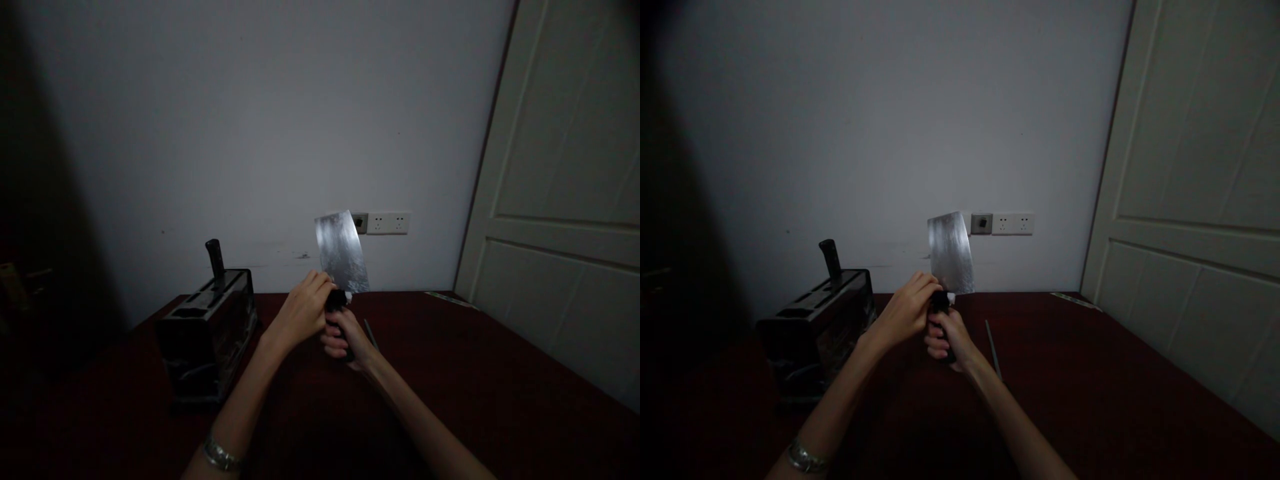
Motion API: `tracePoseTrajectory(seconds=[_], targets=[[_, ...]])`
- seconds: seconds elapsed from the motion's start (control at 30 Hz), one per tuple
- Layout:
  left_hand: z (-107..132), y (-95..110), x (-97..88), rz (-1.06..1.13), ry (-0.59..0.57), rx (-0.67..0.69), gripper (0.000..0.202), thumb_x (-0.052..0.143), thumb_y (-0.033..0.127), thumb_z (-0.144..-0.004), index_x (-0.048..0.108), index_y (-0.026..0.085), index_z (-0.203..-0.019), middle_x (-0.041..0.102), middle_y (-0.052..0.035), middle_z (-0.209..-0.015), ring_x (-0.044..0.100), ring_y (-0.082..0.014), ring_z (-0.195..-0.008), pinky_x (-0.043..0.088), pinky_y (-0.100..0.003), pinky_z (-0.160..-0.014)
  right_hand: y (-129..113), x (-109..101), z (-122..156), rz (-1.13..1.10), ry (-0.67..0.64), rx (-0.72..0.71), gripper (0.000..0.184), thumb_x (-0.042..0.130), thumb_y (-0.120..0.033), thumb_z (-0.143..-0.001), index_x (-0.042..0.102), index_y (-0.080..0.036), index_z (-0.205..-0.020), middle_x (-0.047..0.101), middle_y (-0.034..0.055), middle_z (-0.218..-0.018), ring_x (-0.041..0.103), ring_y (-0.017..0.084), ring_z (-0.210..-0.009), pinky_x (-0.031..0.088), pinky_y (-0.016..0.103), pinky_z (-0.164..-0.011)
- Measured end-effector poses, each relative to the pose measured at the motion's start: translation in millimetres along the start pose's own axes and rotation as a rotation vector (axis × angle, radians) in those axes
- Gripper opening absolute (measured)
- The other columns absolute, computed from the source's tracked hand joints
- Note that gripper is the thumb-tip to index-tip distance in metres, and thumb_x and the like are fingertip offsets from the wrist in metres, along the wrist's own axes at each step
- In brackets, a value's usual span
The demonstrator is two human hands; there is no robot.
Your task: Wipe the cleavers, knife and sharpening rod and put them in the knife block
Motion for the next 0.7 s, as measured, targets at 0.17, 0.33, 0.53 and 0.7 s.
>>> tracePoseTrajectory(seconds=[0.17,0.33,0.53,0.7], targets=[[0.4,-1.4,0.6,0.019,-0.031,-0.007,0.020,0.043,0.006,-0.078,0.054,0.014,-0.091,0.053,-0.0069,-0.097,0.045,-0.0185,-0.092,0.044,-0.033,-0.079,1.6,1.7,0.4,-0.012,-0.029,-0.002,0.028,0.062,-0.029,-0.067,0.036,-0.021,-0.063,0.034,-0.0132,-0.040,0.015,0.000,-0.028,0.014,0.011,-0.025],[0.5,-1.9,-0.2,0.024,-0.079,-0.014,0.016,0.043,0.007,-0.079,0.054,0.015,-0.086,0.053,-0.0054,-0.091,0.045,-0.0180,-0.089,0.043,-0.032,-0.078,3.3,4.0,1.2,-0.027,-0.063,-0.011,0.028,0.061,-0.030,-0.070,0.035,-0.021,-0.065,0.033,-0.0131,-0.042,0.014,0.000,-0.029,0.014,0.011,-0.025],[2.2,-3.9,-6.3,0.027,-0.092,-0.028,0.017,0.043,0.007,-0.078,0.055,0.015,-0.087,0.054,-0.0053,-0.091,0.045,-0.0183,-0.090,0.043,-0.032,-0.076,0.8,8.0,1.4,-0.048,-0.123,-0.002,0.026,0.061,-0.030,-0.072,0.037,-0.021,-0.067,0.033,-0.0128,-0.044,0.013,0.000,-0.030,0.013,0.011,-0.025],[5.8,-17.7,-11.5,0.034,-0.055,-0.079,0.023,0.039,0.003,-0.078,0.055,0.016,-0.087,0.053,-0.0050,-0.089,0.046,-0.0176,-0.088,0.043,-0.032,-0.076,-15.1,12.6,5.4,-0.113,-0.177,-0.035,0.025,0.058,-0.026,-0.076,0.038,-0.019,-0.063,0.033,-0.0118,-0.044,0.011,0.000,-0.031,0.013,0.010,-0.025]])
Point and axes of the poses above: each hand's wrist, its own z-axis away from the middle knuckle, its own x-axis out of the palm, y = z × x, the point moved 9 cm from there along -z, towards the middle knuckle
